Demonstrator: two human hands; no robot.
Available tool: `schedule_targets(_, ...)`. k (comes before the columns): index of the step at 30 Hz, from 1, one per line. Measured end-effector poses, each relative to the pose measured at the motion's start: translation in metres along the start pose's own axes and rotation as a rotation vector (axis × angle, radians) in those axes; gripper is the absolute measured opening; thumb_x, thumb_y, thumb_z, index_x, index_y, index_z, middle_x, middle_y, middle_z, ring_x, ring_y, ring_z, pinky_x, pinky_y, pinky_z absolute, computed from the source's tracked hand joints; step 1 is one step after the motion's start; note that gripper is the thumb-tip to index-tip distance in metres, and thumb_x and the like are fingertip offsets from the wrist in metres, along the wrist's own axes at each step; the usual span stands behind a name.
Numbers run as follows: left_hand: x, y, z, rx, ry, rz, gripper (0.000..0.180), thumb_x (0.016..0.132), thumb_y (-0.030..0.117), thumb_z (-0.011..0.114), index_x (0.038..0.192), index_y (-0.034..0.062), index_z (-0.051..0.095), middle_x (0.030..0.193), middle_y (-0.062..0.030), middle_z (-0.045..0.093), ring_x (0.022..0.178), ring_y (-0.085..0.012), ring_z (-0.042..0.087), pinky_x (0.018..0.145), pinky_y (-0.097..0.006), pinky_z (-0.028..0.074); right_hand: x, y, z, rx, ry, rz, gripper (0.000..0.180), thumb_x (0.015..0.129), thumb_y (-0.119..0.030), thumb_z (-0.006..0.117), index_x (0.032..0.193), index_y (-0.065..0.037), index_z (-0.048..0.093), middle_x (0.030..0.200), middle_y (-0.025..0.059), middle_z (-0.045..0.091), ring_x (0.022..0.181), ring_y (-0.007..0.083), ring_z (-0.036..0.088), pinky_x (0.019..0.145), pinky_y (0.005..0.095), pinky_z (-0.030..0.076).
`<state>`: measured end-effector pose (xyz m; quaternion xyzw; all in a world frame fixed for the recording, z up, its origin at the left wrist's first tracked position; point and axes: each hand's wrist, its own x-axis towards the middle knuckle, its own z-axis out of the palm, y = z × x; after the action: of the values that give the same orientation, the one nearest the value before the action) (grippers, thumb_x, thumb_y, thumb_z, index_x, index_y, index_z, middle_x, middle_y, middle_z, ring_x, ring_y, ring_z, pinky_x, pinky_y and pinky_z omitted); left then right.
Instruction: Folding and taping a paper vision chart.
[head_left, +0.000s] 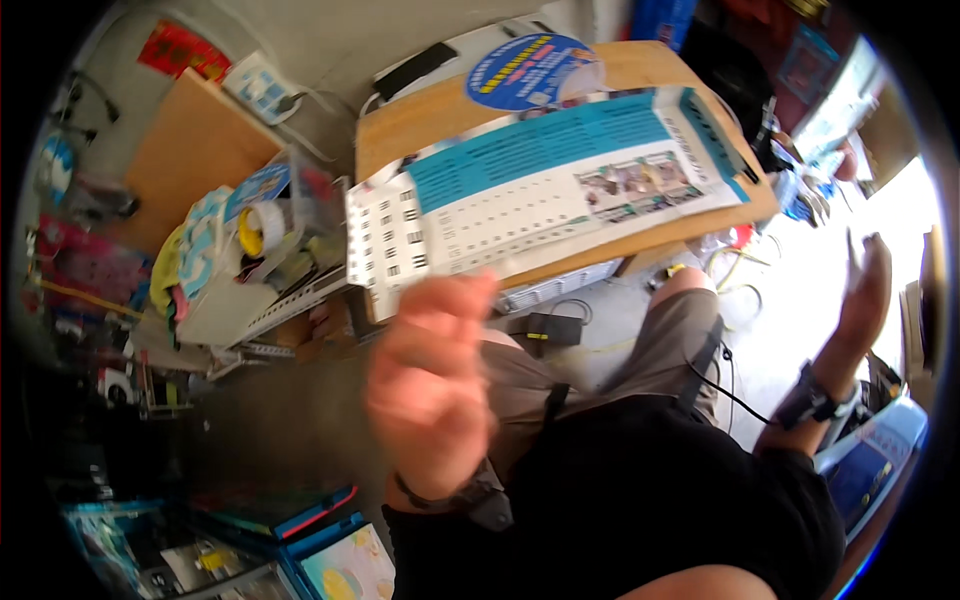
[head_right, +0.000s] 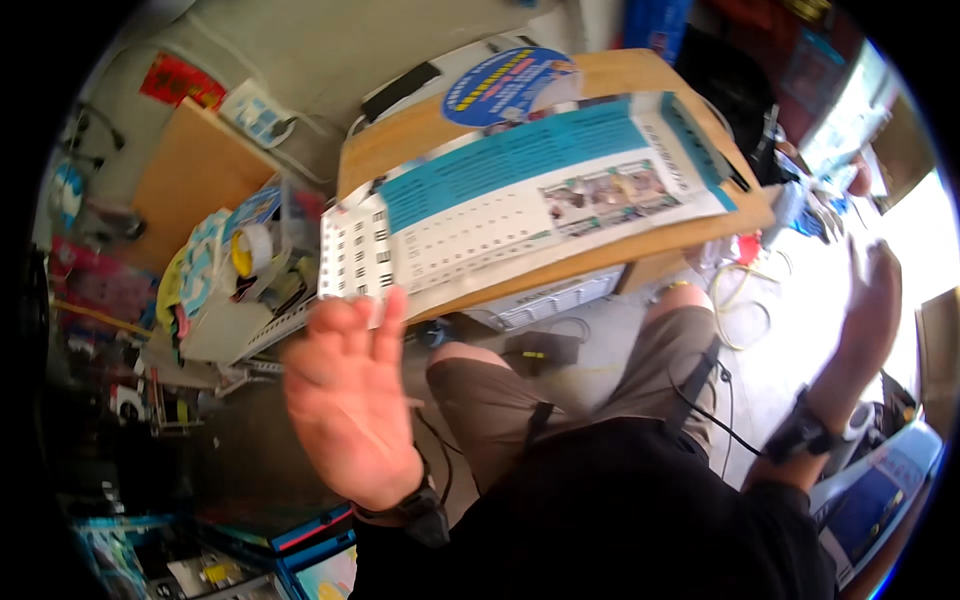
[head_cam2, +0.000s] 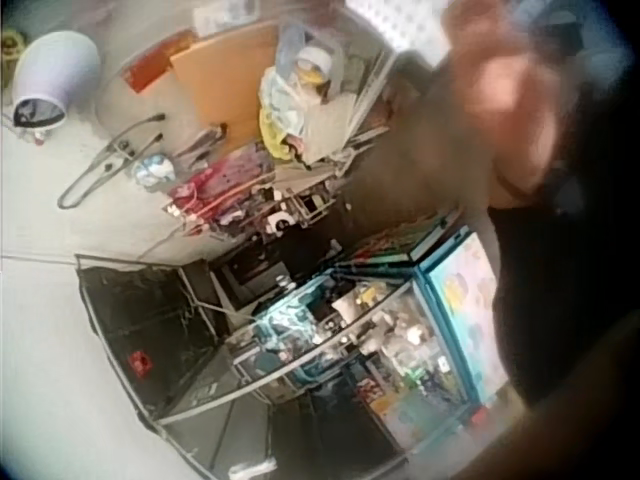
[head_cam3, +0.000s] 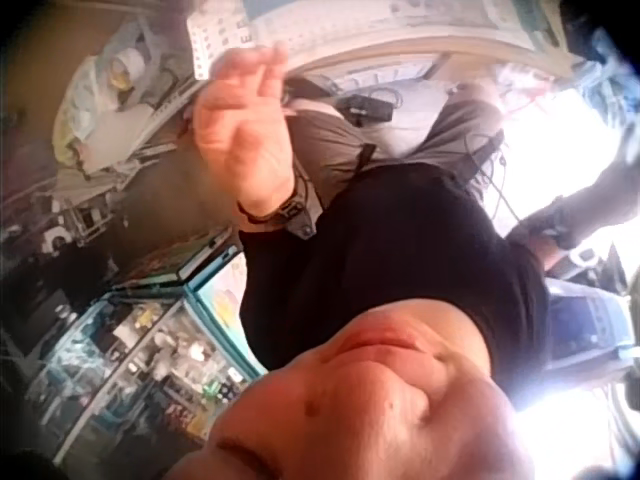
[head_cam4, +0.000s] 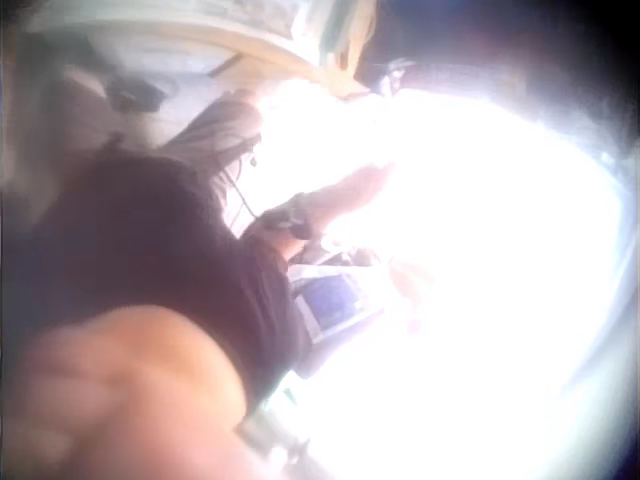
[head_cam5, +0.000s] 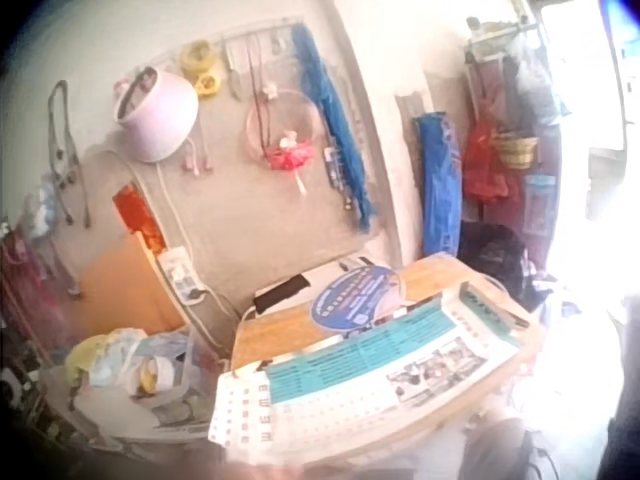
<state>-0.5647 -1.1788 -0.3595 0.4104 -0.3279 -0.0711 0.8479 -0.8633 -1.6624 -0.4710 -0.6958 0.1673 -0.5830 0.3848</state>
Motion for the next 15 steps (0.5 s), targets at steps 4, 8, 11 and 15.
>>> schedule_targets(4,0.017,0.010,-0.038,-0.183,0.069,0.029,0.018,0.091,0.027,0.064,0.095,0.0101,0.061,0.128,-0.0110,0.052,0.130,-0.0292,0.042,0.118,-0.062,0.010,-0.014,-0.048,0.149,0.760,-0.119,0.283,0.036,0.100,-0.011,0.043,0.128,0.008,0.054,0.130,0.0178,0.055,0.123,0.0271,0.051,0.109,0.0367,0.036)
schedule_targets(8,0.023,0.053,-0.069,-0.395,0.065,0.075,0.025,0.094,0.033,0.057,0.096,0.0086,0.061,0.131,-0.0105,0.051,0.132,-0.0289,0.039,0.116,-0.064,0.003,-0.004,-0.091,0.237,1.142,-0.373,0.482,0.030,0.099,-0.015,0.049,0.122,0.004,0.058,0.131,0.0181,0.057,0.122,0.0262,0.053,0.108,0.0393,0.038)
schedule_targets(11,0.040,0.046,-0.074,-0.549,0.166,-0.034,0.022,0.093,0.030,0.060,0.097,0.0082,0.063,0.130,-0.0098,0.050,0.131,-0.0275,0.039,0.116,-0.065,0.001,-0.002,-0.089,0.267,1.136,-0.315,0.577,0.029,0.098,-0.019,0.053,0.120,-0.001,0.060,0.116,0.0096,0.063,0.111,0.0218,0.057,0.101,0.0453,0.041)
schedule_targets(15,0.060,0.027,-0.071,-0.713,0.292,-0.195,0.017,0.088,0.023,0.066,0.097,0.0089,0.064,0.130,-0.0078,0.050,0.129,-0.0252,0.041,0.115,-0.066,0.003,0.004,-0.069,0.277,1.242,-0.254,0.829,0.023,0.094,-0.020,0.060,0.111,-0.005,0.062,0.115,0.0076,0.061,0.117,0.0226,0.050,0.104,0.0624,0.031)
